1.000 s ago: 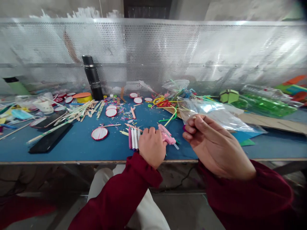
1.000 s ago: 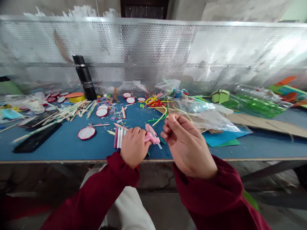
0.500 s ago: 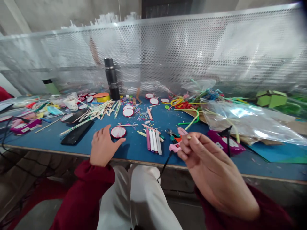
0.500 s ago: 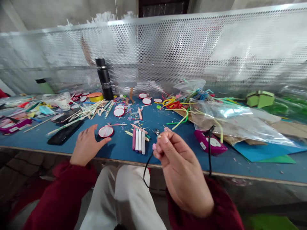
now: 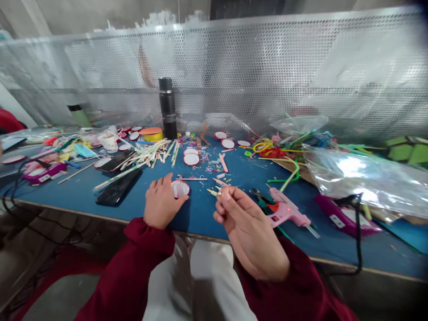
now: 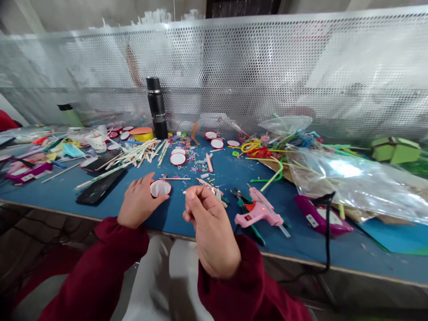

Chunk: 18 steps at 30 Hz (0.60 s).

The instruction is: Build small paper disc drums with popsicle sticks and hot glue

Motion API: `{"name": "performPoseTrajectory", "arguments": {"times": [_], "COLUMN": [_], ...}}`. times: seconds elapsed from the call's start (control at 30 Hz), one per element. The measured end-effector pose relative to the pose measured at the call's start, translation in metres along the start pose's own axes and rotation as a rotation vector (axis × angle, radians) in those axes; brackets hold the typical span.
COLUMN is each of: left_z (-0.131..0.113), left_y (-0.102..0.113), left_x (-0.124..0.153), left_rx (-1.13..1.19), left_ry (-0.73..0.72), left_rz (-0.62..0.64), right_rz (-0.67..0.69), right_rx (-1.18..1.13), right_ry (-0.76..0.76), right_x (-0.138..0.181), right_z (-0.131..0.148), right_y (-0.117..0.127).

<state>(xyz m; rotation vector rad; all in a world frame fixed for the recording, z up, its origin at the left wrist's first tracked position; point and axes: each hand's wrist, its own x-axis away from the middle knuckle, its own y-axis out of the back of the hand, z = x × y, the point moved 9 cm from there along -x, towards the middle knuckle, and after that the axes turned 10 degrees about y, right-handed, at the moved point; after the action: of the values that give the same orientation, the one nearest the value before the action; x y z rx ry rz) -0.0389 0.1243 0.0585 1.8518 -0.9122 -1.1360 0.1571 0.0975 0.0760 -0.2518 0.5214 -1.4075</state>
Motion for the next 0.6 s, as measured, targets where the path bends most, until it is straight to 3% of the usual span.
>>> {"name": "performPoseTrajectory", "arguments": {"times": [0.23, 0.43, 0.6], "left_z": [0.006, 0.001, -0.010], "left_y": [0.016, 0.041, 0.037], "left_x": [0.006, 0.032, 0.051], "left_rx": [0.245, 0.512, 0.601], "left_ry": [-0.009, -0.020, -0.030], "left_rz": [-0.058, -0.165, -0.128], "right_rz": [-0.029, -0.044, 0.035], "right_rx": [0.026, -0.014, -0.116], "right_ry": [-0.036, -0.058, -0.077], "right_x": [-0.009, -0.009, -0.006], "right_z": [-0.023, -0.037, -0.039], "right_y": [-0.007, -0.013, -0.028]}}
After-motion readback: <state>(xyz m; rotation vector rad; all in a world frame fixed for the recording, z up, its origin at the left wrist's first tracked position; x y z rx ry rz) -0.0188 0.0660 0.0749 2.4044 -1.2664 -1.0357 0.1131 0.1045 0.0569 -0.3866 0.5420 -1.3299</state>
